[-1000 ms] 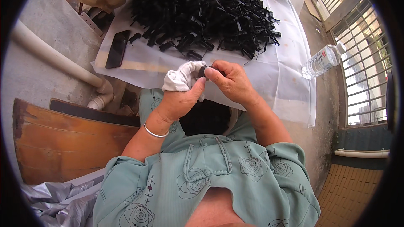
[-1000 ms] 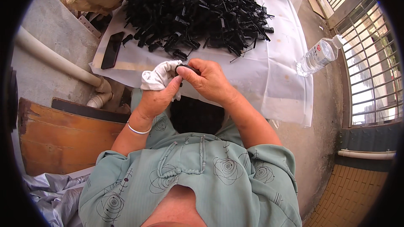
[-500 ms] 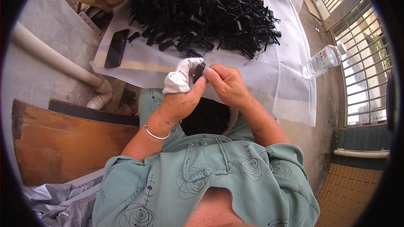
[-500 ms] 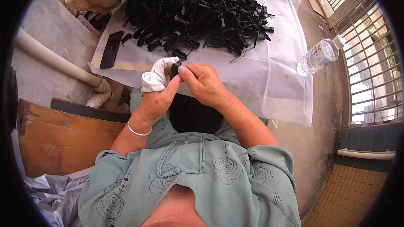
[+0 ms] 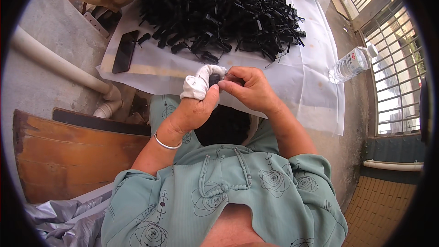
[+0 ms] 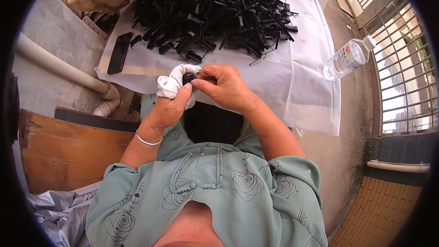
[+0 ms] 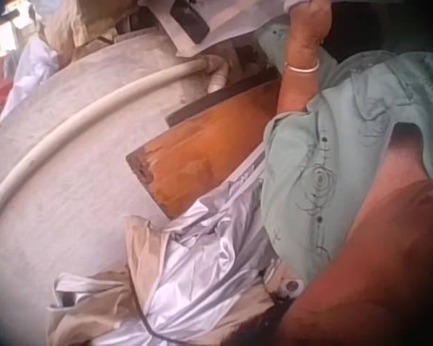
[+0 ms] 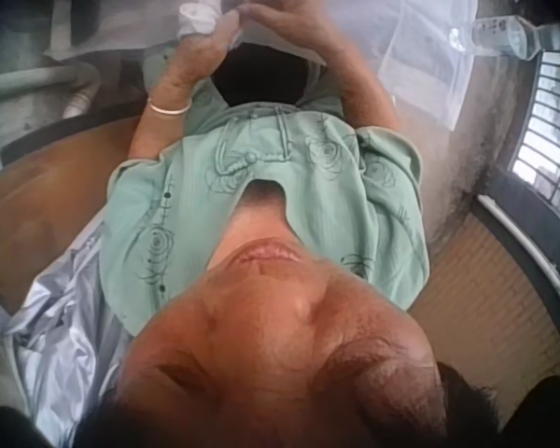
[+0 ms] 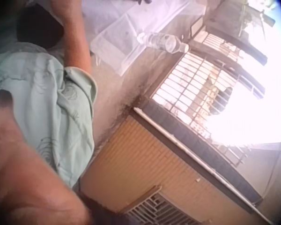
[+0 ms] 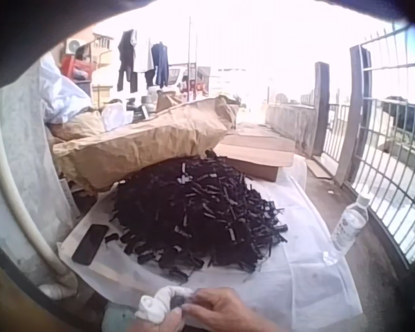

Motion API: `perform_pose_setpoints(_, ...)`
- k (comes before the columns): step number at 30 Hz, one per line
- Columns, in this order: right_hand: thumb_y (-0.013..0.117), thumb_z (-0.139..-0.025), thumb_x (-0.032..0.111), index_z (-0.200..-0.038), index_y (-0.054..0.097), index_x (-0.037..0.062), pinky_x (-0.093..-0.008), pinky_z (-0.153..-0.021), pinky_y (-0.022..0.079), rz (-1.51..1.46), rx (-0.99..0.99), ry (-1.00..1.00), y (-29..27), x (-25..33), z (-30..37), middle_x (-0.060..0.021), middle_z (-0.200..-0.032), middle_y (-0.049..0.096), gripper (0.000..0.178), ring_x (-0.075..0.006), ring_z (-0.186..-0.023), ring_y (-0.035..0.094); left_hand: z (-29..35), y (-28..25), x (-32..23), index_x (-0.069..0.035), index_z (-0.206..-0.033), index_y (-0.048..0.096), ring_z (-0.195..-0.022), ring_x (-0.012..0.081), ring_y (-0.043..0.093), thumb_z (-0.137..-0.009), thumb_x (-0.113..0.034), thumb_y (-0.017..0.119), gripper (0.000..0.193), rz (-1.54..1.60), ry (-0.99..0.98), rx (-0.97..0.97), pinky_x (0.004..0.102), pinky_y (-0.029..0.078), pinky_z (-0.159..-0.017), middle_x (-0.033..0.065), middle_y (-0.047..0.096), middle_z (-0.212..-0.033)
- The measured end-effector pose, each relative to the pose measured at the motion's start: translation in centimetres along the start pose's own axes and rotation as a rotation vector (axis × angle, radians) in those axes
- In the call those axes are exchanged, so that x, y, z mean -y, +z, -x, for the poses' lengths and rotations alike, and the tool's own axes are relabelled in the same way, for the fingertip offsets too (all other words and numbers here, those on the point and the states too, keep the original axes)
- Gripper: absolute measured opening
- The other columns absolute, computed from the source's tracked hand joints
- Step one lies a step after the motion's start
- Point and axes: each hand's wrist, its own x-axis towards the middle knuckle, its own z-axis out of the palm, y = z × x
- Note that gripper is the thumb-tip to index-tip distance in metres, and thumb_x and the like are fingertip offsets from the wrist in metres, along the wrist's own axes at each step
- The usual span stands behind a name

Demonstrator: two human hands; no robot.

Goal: Picking up small black plastic parts from a pile, wiping them with a white cloth, and placing them into a container below.

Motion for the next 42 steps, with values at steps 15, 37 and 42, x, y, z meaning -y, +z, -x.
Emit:
perform_pose_setpoints(15,0.049,-0.092,0.019,-0.078,0.057,-0.0018,-0.0294,-0.057,0.042,0.038,0.214,0.072,0.6,-0.3,-1.0,-0.0106,-0.062,0.051,0.026,-0.0126,-0.058,0.044,1.5,-0.7,0.6,0.003,-0.11,0.049,-0.087,0.0346,0.056,-0.083,-0.009,0.048,0.03,-0.602,0.125,-0.007,0.0368,0.045,-0.076,0.0207,0.057,-0.095)
perform_pose_setpoints(37,0.067,-0.072,0.008,-0.084,0.058,0.0083,-0.0329,-0.046,0.041,0.7,-0.053,-0.577,-0.4,-0.2,0.2,-0.0061,-0.062,0.05,0.014,-0.0201,-0.052,0.052,-1.5,-0.4,2.4,-0.002,-0.108,0.052,-0.058,0.0089,0.054,-0.086,-0.004,0.052,0.023,0.03,-0.071,-0.133,0.0239,0.047,-0.052,0.0064,0.059,-0.084)
perform_pose_setpoints(42,0.066,-0.08,0.008,-0.082,0.054,0.0039,-0.0199,-0.049,0.032,-0.095,-0.33,-0.182,0.7,-0.8,-0.1,0.004,-0.064,0.046,0.013,-0.0033,-0.056,0.037,-0.6,-0.5,0.1,-0.001,-0.114,0.05,-0.058,0.006,0.053,-0.087,0.0,0.049,0.027,0.243,-0.18,0.014,0.019,0.044,-0.049,0.0039,0.057,-0.084)
